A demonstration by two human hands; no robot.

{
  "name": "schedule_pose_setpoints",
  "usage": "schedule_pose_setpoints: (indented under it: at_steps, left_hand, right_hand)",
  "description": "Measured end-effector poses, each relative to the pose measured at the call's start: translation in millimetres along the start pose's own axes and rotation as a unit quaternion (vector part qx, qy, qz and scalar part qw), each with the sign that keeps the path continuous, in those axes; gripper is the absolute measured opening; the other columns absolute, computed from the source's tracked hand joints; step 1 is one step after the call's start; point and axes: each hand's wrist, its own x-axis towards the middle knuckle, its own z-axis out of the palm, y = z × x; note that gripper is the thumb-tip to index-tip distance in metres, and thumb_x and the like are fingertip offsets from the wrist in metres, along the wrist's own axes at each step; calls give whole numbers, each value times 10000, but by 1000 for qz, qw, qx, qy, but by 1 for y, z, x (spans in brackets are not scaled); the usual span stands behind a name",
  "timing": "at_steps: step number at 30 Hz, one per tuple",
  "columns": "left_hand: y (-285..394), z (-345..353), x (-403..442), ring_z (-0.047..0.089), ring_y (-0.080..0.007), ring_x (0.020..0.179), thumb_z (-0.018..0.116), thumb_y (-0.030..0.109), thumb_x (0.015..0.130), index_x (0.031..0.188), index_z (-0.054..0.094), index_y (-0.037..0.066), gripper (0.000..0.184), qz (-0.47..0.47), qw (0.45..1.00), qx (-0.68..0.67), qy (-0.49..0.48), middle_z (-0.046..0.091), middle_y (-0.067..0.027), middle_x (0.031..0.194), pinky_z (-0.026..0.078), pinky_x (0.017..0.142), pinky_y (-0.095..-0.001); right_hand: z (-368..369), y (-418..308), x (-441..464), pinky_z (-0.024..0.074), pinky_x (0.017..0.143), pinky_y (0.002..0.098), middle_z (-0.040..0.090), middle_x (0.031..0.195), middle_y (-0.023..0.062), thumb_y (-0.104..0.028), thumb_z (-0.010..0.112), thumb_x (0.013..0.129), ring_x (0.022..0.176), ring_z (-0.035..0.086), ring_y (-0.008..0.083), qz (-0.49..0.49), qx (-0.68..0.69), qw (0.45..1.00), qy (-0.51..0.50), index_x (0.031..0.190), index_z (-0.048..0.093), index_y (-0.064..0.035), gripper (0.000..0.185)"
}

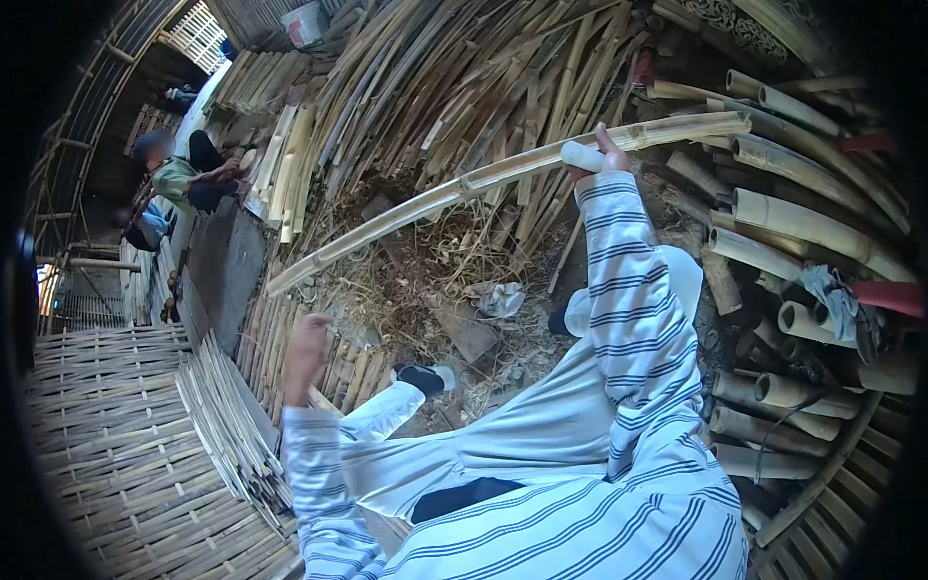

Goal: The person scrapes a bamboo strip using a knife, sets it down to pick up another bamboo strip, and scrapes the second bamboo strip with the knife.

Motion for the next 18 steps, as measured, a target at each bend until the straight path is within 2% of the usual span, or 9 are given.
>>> schedule_pose_setpoints:
  at_steps: [2,3,4,7,9,10,12,16,18]
  left_hand:
    - [55,63,13,618,-307,915,454,180,909,1074,592,-14,290,106,970,155,-153,626,-195,1034,477,833,-383]
    - [79,88,18,610,-324,965,519,343,906,1243,462,-28,505,3,975,122,-187,608,-245,1045,475,849,-399]
    - [113,97,20,604,-330,987,547,402,879,1300,368,-43,638,3,957,185,-225,591,-273,1058,482,847,-407]
    - [157,138,43,596,-332,1003,673,440,787,1383,199,-68,915,119,973,139,-138,573,-253,1108,501,866,-419]
    - [189,156,60,602,-295,1008,663,465,791,1340,260,-86,876,53,962,-200,-176,578,-223,1112,528,831,-367]
    - [206,158,64,608,-281,997,652,443,808,1302,309,-86,802,9,915,-349,-202,582,-214,1107,535,818,-356]
    - [231,161,70,619,-254,975,631,399,842,1227,406,-87,660,-79,748,-615,-236,589,-197,1097,550,791,-334]
    - [244,184,85,650,-219,841,552,234,919,1049,530,-67,328,-96,756,-635,-127,627,-167,991,569,722,-338]
    - [239,194,86,651,-214,807,555,190,916,1038,536,-62,281,-98,756,-641,-89,633,-150,954,569,700,-326]
  right_hand:
    - [-6,-5,3,570,561,408,600,812,136,-320,632,850,658,634,302,3,-11,1000,-5,951,499,-59,310]
    - [-9,-6,4,570,547,399,602,811,132,-318,631,851,651,633,296,7,-17,1000,-7,939,498,-57,306]
    - [-2,-5,-4,566,526,372,591,792,106,-301,636,850,635,627,270,-15,2,1000,16,915,498,-59,286]
    - [-5,-7,-3,570,533,363,571,761,80,-285,648,843,630,623,253,-5,53,998,17,919,502,-67,273]
    - [-7,-6,-7,578,563,370,556,746,62,-277,654,839,646,626,248,-10,50,999,14,930,497,-75,271]
    - [-5,-5,-9,578,569,372,558,749,63,-279,655,839,649,626,249,-13,48,999,21,930,497,-78,271]
    - [-5,-2,-13,578,576,370,560,749,63,-284,656,838,649,626,247,-9,50,998,28,923,497,-80,272]
    - [-6,1,-14,568,556,348,556,704,53,-292,658,836,622,623,230,23,71,997,-3,876,501,-81,265]
    - [-17,2,-5,545,505,324,551,641,38,-292,667,829,578,618,212,33,85,995,-46,814,505,-87,262]
